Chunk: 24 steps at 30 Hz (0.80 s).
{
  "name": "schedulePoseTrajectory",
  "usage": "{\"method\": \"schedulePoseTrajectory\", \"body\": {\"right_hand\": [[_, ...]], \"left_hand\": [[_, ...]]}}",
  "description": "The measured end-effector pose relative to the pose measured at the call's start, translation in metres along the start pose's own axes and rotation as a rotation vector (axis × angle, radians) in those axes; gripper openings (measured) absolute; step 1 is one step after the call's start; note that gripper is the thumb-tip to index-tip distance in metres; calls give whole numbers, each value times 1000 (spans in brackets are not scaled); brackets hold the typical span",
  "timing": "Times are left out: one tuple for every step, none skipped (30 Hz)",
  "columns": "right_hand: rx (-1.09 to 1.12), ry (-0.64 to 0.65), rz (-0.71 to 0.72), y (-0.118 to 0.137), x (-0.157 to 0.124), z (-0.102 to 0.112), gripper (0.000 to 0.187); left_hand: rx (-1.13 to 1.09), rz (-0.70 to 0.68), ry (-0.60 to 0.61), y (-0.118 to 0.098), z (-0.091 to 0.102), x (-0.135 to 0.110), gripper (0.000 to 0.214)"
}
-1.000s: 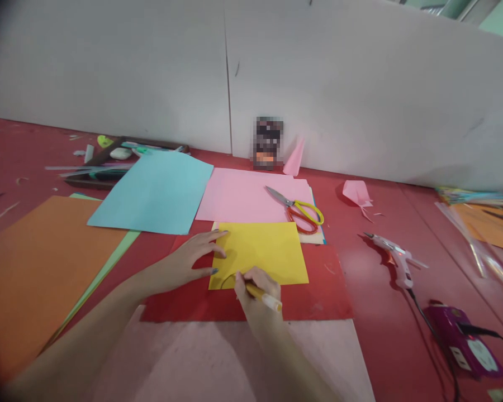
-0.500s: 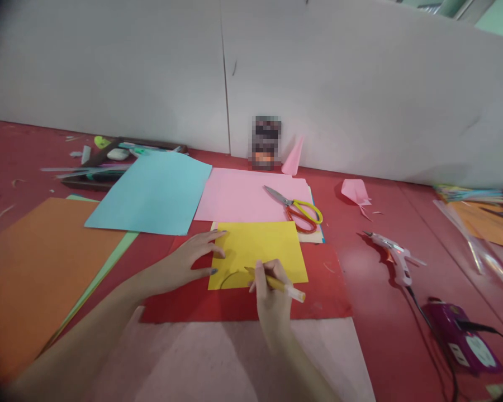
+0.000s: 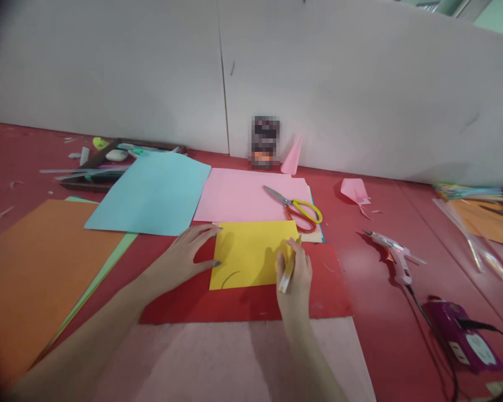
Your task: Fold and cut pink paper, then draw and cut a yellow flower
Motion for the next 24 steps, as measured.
{"method": "schedulePoseTrajectory", "body": {"right_hand": [[-29, 10, 18, 0, -1, -2, 29], [-58, 17, 36, 0, -2, -5, 29], [-82, 20, 53, 0, -3, -7, 29], [-100, 24, 68, 0, -4, -9, 29], [-110, 28, 79, -2, -4, -10, 28], [-116, 37, 88, -3, -5, -12, 28], [-120, 43, 94, -5, -5, -13, 28], [-124, 48, 98, -7, -5, -14, 27], [-127, 53, 101, -9, -5, -15, 27], [-129, 56, 102, -11, -5, -16, 27], [-130, 56, 101, -12, -5, -16, 27], [-129, 56, 100, -12, -6, -16, 27], [-127, 56, 101, -11, -6, -16, 27], [-124, 56, 103, -10, -6, -16, 27], [-122, 51, 103, -8, -6, -16, 27], [-119, 41, 100, -6, -5, -15, 26], [-114, 22, 94, -3, -3, -13, 25], [-102, -10, 89, 1, -2, -9, 24], [-81, -55, 86, 4, 1, -4, 24], [-51, -107, 82, 8, 3, 1, 25], [-12, -159, 73, 11, 5, 8, 26], [34, -202, 54, 14, 6, 13, 27], [85, -232, 21, 14, 8, 18, 28], [139, -243, -27, 13, 8, 21, 29]], "left_hand": [[-1, -8, -22, 0, 1, 1, 55], [-10, -12, -49, 0, 2, 2, 50], [-25, -9, -78, 0, 4, 3, 45], [-42, -2, -106, 0, 7, 3, 42], [-61, 6, -131, 1, 9, 3, 41], [-80, 14, -144, 1, 11, 3, 40], [-97, 20, -141, 1, 11, 3, 40], [-110, 25, -124, 1, 10, 3, 39], [-122, 30, -101, 1, 8, 2, 39], [-134, 34, -77, 0, 6, 2, 39], [-148, 32, -54, -2, 3, 1, 38], [-164, 25, -36, -5, 1, 0, 38], [-187, 16, -27, -8, 0, -1, 38], [-218, 5, -21, -11, -2, -2, 36], [-255, 0, -17, -14, -2, -2, 33], [-300, 4, -20, -15, -2, -2, 30], [-353, 18, -30, -16, -2, -2, 27], [-409, 39, -45, -16, 0, -1, 26], [-465, 69, -72, -15, 2, 0, 26], [-516, 104, -108, -12, 5, 1, 25], [-556, 143, -156, -8, 9, 2, 24], [-583, 182, -210, -3, 13, 3, 24], [-597, 218, -269, 3, 17, 3, 24], [-602, 250, -325, 8, 21, 3, 24]]}}
Point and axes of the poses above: each hand's wrist, its own x-axis towards the middle knuckle, its own z-axis out of the back of the hand, y = z × x, the point moved 7 cm from there along x, towards the middle knuckle, and after that the axes turned 10 degrees about -y, right-handed, at the moved point
